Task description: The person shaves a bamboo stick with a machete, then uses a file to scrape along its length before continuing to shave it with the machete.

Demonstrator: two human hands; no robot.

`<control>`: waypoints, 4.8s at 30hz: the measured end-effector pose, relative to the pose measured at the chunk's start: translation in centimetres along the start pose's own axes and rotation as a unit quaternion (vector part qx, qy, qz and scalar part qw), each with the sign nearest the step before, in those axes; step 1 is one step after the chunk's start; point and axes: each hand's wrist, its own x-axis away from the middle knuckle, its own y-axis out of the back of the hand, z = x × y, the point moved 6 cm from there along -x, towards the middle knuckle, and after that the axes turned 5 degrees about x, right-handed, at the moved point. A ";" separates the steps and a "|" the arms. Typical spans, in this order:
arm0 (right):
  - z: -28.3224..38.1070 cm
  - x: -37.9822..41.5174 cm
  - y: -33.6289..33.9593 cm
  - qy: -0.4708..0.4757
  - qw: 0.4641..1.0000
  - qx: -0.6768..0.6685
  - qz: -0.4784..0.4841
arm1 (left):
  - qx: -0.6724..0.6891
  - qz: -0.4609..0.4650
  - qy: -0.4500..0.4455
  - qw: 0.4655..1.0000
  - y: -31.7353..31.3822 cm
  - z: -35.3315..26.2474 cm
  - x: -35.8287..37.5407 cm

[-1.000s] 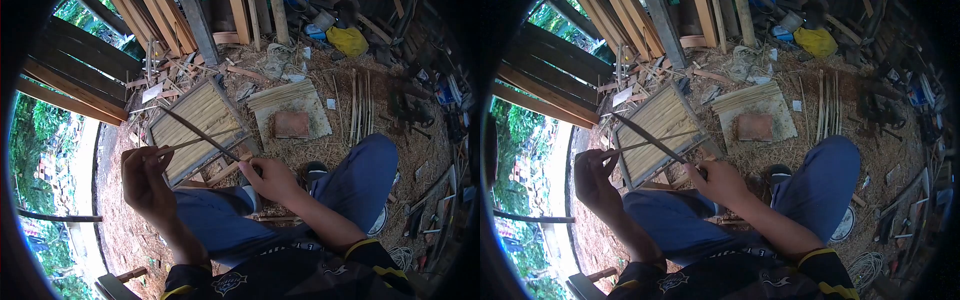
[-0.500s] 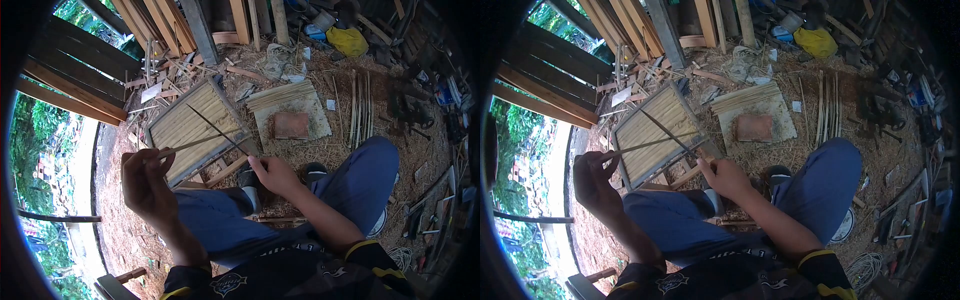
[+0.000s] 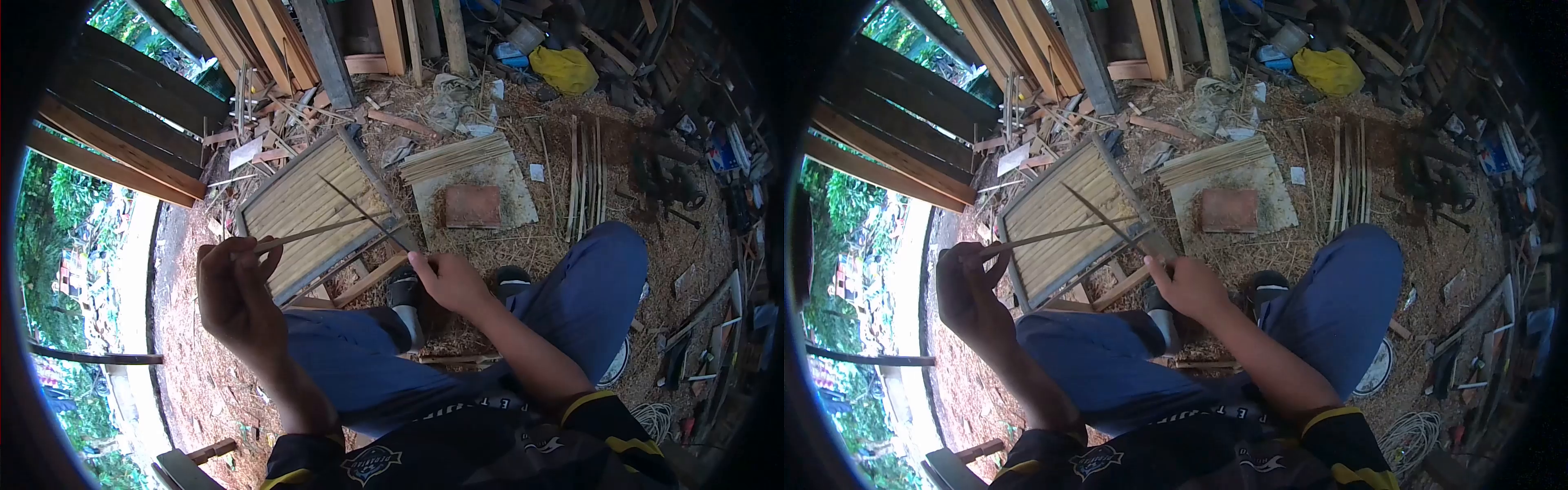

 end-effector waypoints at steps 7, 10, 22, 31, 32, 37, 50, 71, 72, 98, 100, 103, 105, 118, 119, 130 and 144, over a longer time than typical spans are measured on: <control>-1.5 -1.1 -0.5 -0.017 0.999 0.018 -0.019 | -0.022 0.000 -0.017 1.000 0.1 0.2 -0.1; -2.6 -1.3 -1.2 -0.013 0.999 0.030 -0.042 | -0.042 0.004 -0.014 0.999 0.2 0.1 0.0; -1.5 -1.5 -0.8 -0.007 1.000 0.008 -0.029 | 0.005 -0.004 0.003 1.000 -0.5 -0.5 -0.4; 8.3 5.5 1.5 0.187 0.975 -0.119 -0.014 | -0.039 0.012 -0.029 0.999 0.1 -0.4 1.0; 7.9 5.1 1.2 0.182 0.976 -0.118 -0.020 | -0.040 0.014 -0.031 0.999 0.0 -0.5 1.1; 8.7 6.3 2.2 0.237 0.965 -0.106 -0.030 | -0.035 0.011 -0.032 0.999 0.0 -0.7 1.5; 5.2 3.4 1.1 0.166 0.979 -0.113 -0.025 | -0.013 0.008 -0.043 0.999 -0.7 -1.0 1.3; 1.6 0.6 -0.4 0.076 0.996 -0.034 -0.011 | -0.022 0.014 -0.028 0.999 0.2 -0.2 1.0; 2.1 1.0 -0.3 0.079 0.997 -0.020 0.003 | -0.024 0.012 -0.029 0.999 0.3 -0.2 1.0; -2.5 -2.7 -1.7 -0.035 0.999 0.017 -0.017 | -0.033 -0.006 -0.012 0.999 0.7 0.0 0.4; -2.6 -3.3 -1.5 -0.037 0.999 0.017 -0.026 | -0.031 -0.001 -0.015 0.999 0.6 0.1 0.2; -3.9 -3.3 -2.7 -0.035 0.998 0.026 -0.038 | -0.021 -0.007 -0.002 1.000 0.7 0.2 0.3; -5.4 -5.0 -3.0 -0.067 0.996 0.035 -0.040 | -0.021 -0.011 -0.005 1.000 0.5 0.0 0.1; 2.9 -0.8 -1.3 0.059 0.997 -0.048 -0.010 | -0.040 -0.045 -0.026 0.998 0.5 0.5 0.0; 4.7 0.4 -0.8 0.099 0.993 -0.066 -0.002 | -0.047 -0.043 -0.030 0.998 0.5 0.5 0.1; 3.8 0.1 0.0 0.089 0.994 -0.052 -0.036 | -0.059 -0.044 -0.056 0.996 0.2 -0.1 0.9; 7.8 4.1 2.2 0.167 0.981 -0.094 0.003 | 0.025 -0.011 -0.031 0.999 -1.3 -0.5 1.6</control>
